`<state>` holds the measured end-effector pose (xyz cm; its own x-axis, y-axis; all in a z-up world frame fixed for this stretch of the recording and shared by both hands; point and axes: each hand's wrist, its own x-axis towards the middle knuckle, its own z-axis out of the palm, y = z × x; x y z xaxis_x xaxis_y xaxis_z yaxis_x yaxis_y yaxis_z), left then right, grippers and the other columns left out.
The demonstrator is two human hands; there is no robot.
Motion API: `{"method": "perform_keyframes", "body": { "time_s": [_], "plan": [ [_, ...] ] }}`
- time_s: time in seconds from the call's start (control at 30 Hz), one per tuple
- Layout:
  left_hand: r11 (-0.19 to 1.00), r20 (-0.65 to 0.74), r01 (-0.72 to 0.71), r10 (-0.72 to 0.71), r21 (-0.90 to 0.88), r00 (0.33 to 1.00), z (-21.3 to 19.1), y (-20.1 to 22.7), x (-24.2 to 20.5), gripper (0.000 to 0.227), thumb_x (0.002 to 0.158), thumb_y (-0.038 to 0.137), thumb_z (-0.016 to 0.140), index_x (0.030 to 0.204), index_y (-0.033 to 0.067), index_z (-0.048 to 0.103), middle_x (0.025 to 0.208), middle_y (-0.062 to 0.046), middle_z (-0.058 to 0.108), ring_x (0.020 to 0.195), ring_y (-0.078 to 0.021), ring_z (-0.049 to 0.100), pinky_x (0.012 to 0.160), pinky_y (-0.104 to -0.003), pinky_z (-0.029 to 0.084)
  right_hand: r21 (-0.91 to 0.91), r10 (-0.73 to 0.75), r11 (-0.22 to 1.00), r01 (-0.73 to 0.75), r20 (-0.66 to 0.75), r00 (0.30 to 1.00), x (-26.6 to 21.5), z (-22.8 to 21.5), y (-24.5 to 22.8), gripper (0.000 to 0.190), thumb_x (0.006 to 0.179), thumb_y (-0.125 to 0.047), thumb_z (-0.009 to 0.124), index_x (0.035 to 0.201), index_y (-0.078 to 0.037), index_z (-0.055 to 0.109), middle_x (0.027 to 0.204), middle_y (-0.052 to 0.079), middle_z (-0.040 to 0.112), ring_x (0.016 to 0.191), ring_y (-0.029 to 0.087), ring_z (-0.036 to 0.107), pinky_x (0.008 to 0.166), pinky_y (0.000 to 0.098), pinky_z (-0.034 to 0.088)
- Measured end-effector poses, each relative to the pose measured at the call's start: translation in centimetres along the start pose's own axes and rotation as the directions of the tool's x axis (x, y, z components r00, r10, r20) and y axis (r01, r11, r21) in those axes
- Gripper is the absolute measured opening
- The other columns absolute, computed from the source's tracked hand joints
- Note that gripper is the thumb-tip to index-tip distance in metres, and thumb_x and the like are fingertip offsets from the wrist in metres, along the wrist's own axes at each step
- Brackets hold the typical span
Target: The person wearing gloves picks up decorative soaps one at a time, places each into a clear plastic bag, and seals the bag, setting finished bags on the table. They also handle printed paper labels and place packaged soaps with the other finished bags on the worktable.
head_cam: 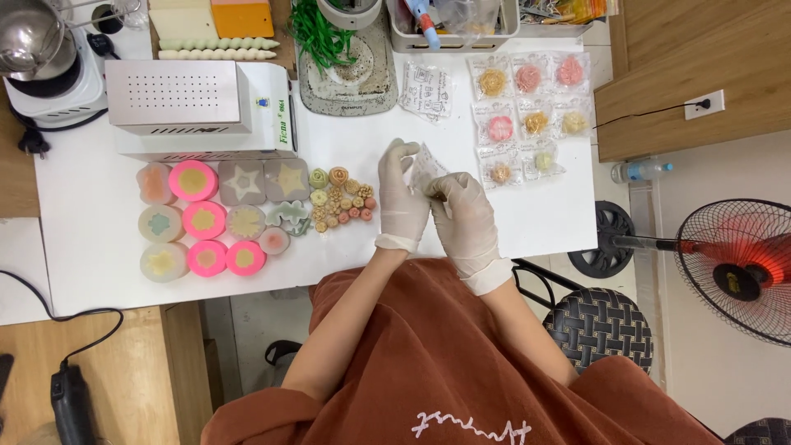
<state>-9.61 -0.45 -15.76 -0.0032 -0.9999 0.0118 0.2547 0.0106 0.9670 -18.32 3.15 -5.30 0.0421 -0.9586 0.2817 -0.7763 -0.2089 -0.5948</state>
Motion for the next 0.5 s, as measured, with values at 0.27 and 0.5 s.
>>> {"method": "perform_keyframes", "body": {
  "time_s": [0.27,0.5],
  "plan": [
    [0.706,-0.012,-0.135,0.199,0.696,0.980,0.2,3.6,0.7,0.063,0.084,-0.010,0.058,0.142,0.0139,0.050,0.167,-0.023,0.027,0.146,-0.0434,0.045,0.112,-0.041,0.047,-0.108,0.037,0.993,-0.050,-0.118,0.992,0.6,-0.7,-0.2,0.018,0.088,0.000,0.075,0.102,-0.007,0.066,0.097,0.006,0.067,0.086,0.024,0.067,0.076,0.0349,0.055],
    [0.706,-0.002,0.033,-0.045,0.708,0.999,-0.7,2.9,1.2,0.086,0.083,-0.002,0.065,0.160,0.0201,0.033,0.164,-0.026,0.024,0.140,-0.0451,0.042,0.111,-0.044,0.043,-0.146,0.141,0.978,-0.147,-0.051,0.989,1.7,0.3,1.0,0.015,0.088,-0.007,0.077,0.101,-0.011,0.072,0.093,0.008,0.069,0.074,0.022,0.068,0.068,0.0353,0.055]
  ]
}}
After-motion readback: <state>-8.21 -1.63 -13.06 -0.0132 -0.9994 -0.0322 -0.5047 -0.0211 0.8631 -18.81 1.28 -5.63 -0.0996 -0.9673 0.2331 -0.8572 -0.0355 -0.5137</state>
